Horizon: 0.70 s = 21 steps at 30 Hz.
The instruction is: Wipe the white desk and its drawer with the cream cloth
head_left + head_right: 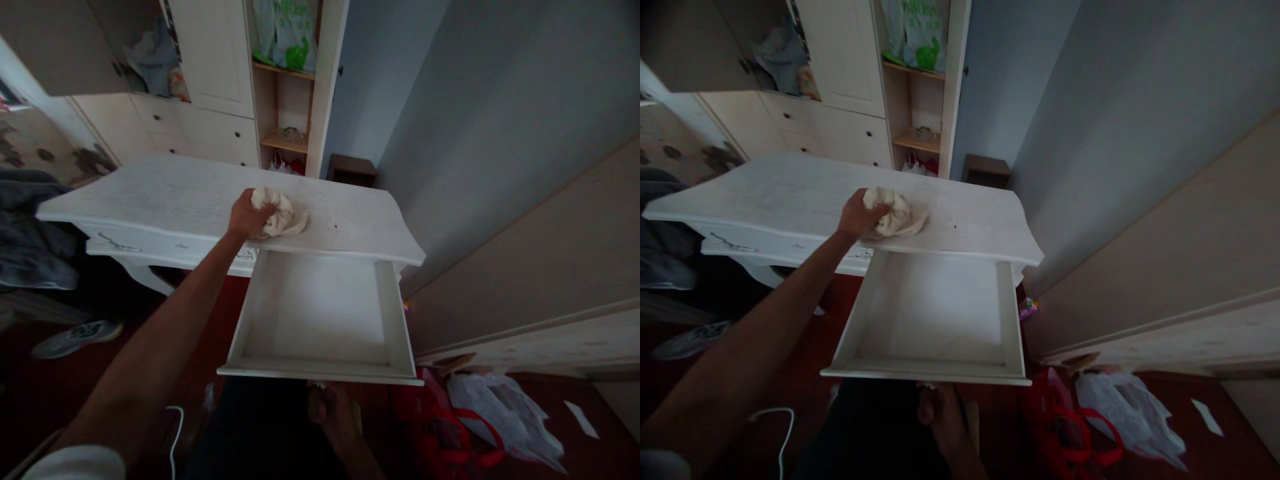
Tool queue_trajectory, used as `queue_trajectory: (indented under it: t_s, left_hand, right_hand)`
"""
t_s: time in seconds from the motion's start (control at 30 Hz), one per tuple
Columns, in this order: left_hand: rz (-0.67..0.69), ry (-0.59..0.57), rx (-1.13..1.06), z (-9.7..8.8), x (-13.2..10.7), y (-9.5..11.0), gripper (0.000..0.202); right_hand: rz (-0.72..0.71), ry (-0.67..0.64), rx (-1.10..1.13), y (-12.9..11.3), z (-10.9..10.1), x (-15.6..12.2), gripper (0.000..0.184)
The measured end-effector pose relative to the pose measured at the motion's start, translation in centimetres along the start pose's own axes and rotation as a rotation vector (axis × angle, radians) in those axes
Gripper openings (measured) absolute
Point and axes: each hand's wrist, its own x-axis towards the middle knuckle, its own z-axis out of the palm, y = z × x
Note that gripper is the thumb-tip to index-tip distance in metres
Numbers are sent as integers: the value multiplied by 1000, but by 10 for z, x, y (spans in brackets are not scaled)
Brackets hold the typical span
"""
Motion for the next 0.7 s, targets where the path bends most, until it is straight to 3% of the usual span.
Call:
queue_trajectory:
  t_s: [0.07,0.17,0.27,0.33,0.43,0.53,0.63,0.7]
  left_hand:
    - [109,-122,71,-17,-33,11,53]
    - [261,-128,214,-26,-96,21,60]
    - [334,-225,432,-12,-152,16,52]
    - [392,-304,615,3,-175,7,50]
    - [424,-385,780,16,-185,2,67]
    - [333,-466,843,9,-174,22,97]
    - [185,-691,906,-5,-155,51,106]
    - [219,-823,948,-9,-146,62,107]
  right_hand:
    - [-10,-21,-21,3,-6,3,44]
    - [-10,-35,-52,6,-12,5,48]
    - [8,-36,-76,5,-16,5,53]
    - [19,-37,-85,4,-16,5,56]
    - [2,-41,-103,1,-12,4,58]
    - [-20,-23,-108,-2,-6,1,58]
    - [-8,20,-88,-3,-2,-1,54]
    - [5,39,-88,-3,-1,-2,50]
